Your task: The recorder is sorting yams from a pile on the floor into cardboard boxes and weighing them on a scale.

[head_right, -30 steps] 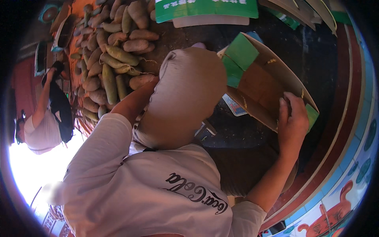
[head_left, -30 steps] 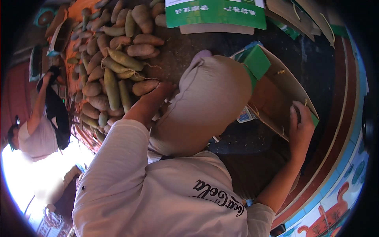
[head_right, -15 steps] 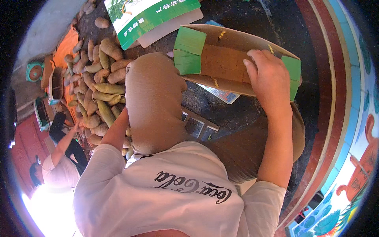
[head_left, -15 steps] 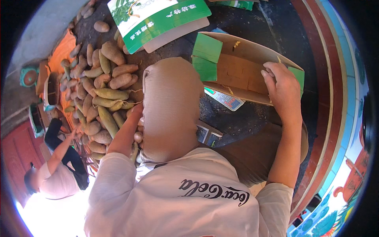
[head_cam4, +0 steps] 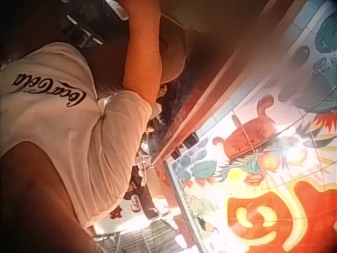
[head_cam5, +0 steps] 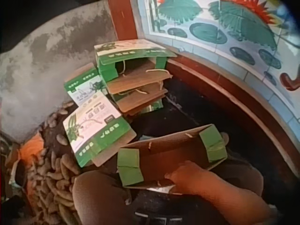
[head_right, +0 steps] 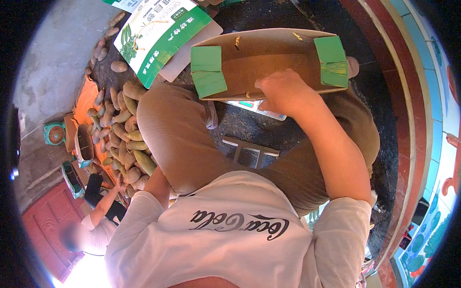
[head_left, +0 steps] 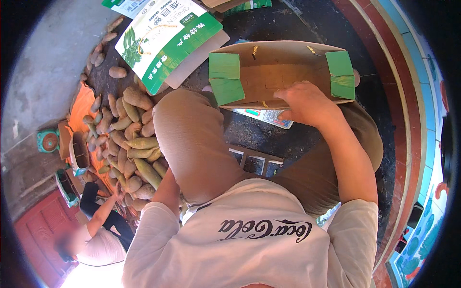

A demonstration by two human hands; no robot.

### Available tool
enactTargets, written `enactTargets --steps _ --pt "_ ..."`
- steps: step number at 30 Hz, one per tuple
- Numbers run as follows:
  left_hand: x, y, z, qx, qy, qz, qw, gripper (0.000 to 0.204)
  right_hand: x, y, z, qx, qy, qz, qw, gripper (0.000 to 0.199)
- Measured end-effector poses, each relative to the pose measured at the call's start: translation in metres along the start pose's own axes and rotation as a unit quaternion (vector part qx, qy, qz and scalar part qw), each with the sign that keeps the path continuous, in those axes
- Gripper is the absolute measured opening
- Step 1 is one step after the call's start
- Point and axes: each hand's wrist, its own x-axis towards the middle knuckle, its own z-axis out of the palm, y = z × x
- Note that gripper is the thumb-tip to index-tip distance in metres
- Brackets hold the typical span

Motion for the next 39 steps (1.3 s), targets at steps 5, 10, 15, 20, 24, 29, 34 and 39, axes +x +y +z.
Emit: enactTargets --steps 5,10,15,20,24,29,34,39 --pt "-0.012 0.004 -0.004 -0.066 0.021 -0.007 0.998 0.056 0.024 0.006 0.036 -0.037 -0.011 0.034 0.999 0.022" --pt "-0.028 -0.002 0.0 -0.145 0.044 -0.028 0.988 0.055 0.027 0.002 0.037 -0.039 0.042 0.012 0.998 0.018" --pt "-0.041 0.001 -0.002 -0.225 0.064 -0.046 0.971 0.054 0.035 0.003 0.041 -0.015 0.116 -0.003 0.993 0.018" --pt "-0.054 0.005 -0.008 -0.305 0.084 -0.068 0.946 0.054 0.039 -0.005 0.037 -0.03 0.084 -0.007 0.996 0.017" --pt "-0.06 0.012 -0.018 -0.365 0.1 -0.08 0.922 0.053 0.04 0.002 0.039 -0.055 0.089 -0.005 0.994 0.016" --pt "-0.066 0.022 -0.039 -0.433 0.121 -0.088 0.889 0.052 0.037 0.007 0.035 -0.077 0.071 0.017 0.994 0.015" --pt "-0.074 0.034 -0.074 -0.495 0.152 -0.088 0.851 0.052 0.032 0.008 0.034 -0.071 0.081 0.021 0.994 0.016" --pt "-0.083 0.049 -0.109 -0.55 0.175 -0.081 0.813 0.051 0.031 0.012 0.04 -0.051 0.078 0.055 0.994 0.019"
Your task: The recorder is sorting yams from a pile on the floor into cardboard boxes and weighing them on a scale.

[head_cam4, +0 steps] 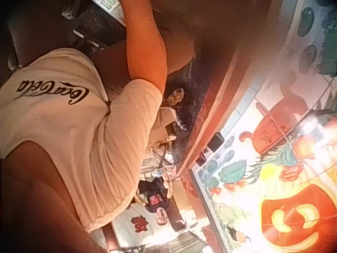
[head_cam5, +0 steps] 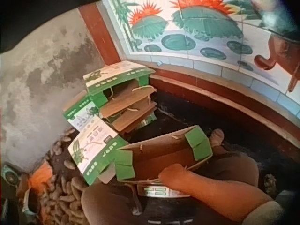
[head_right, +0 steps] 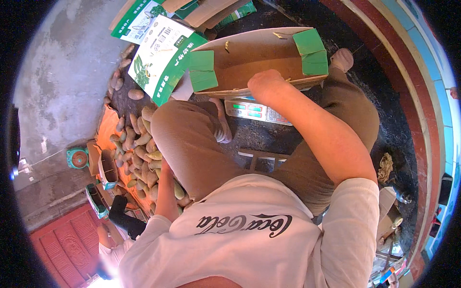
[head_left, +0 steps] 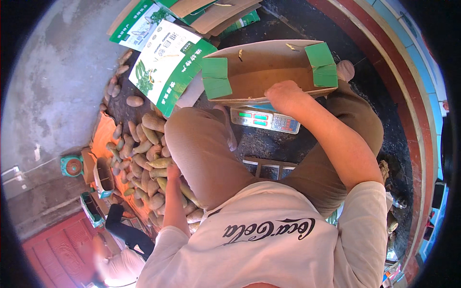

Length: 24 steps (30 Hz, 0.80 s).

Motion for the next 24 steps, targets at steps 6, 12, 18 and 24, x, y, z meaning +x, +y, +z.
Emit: enactTargets --steps 6,12,18,24 --pt "-0.021 0.083 -0.024 -0.046 0.012 0.165 0.985 0.053 -0.003 -0.008 -0.01 0.004 -0.012 -0.018 1.0 0.022" --pt "-0.089 0.194 0.03 -0.066 -0.061 0.301 0.949 0.058 -0.009 -0.002 -0.003 -0.002 0.058 -0.024 0.998 0.019" --pt "-0.116 0.247 0.094 0.041 -0.161 0.388 0.906 0.057 -0.019 -0.008 -0.029 -0.013 0.067 -0.025 0.997 0.017" --pt "-0.113 0.262 0.186 0.186 -0.318 0.334 0.867 0.064 -0.031 -0.003 -0.043 0.016 0.041 -0.023 0.999 0.017"
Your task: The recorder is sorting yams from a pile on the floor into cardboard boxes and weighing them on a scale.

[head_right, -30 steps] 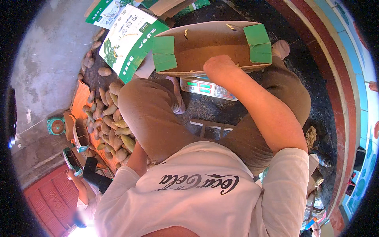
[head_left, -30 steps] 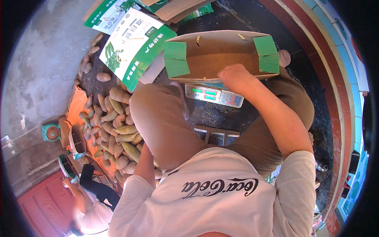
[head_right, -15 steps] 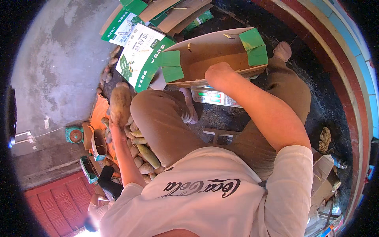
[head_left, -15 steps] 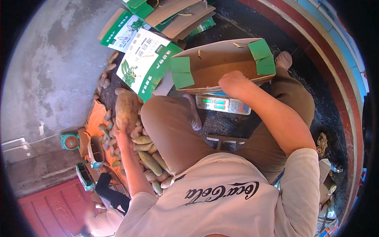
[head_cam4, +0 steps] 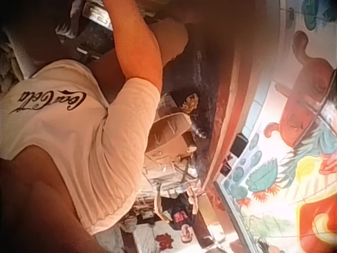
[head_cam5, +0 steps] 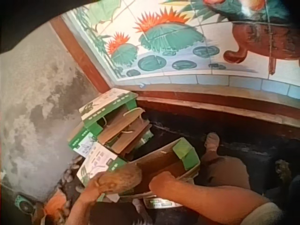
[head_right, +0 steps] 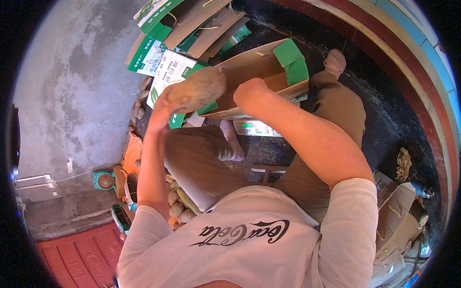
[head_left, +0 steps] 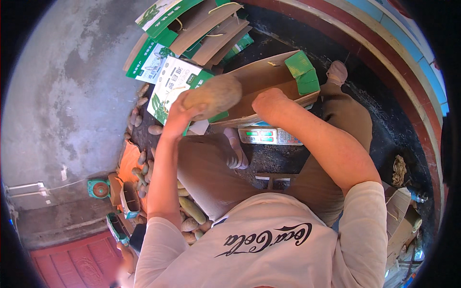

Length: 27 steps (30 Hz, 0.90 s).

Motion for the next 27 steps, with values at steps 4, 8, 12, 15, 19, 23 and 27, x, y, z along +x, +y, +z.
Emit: enactTargets --steps 4,8,12,15,19,23,27 --pt "0.04 -0.02 0.047 0.038 -0.046 -0.058 0.997 0.064 0.005 -0.001 0.003 -0.026 -0.053 0.039 0.998 0.022" --pt "0.078 -0.05 0.085 0.196 -0.092 -0.077 0.973 0.062 0.015 -0.002 0.012 -0.01 -0.097 0.055 0.994 0.031" --pt "0.09 -0.056 0.119 0.255 -0.135 -0.153 0.945 0.061 0.015 -0.009 0.016 0.005 -0.139 0.064 0.988 0.038" --pt "0.095 -0.063 0.133 0.106 -0.178 -0.2 0.958 0.059 0.002 -0.01 0.006 -0.017 -0.128 0.04 0.991 0.026" --pt "0.104 -0.087 0.15 -0.044 -0.221 -0.167 0.96 0.06 0.013 -0.012 0.012 -0.031 -0.133 0.037 0.99 0.026" --pt "0.102 -0.085 0.154 -0.041 -0.189 -0.175 0.965 0.057 0.035 -0.011 0.042 -0.028 -0.073 0.048 0.996 0.029" --pt "0.085 -0.046 0.127 0.017 -0.219 -0.05 0.974 0.047 0.04 -0.012 0.043 -0.035 -0.091 0.003 0.995 0.03"
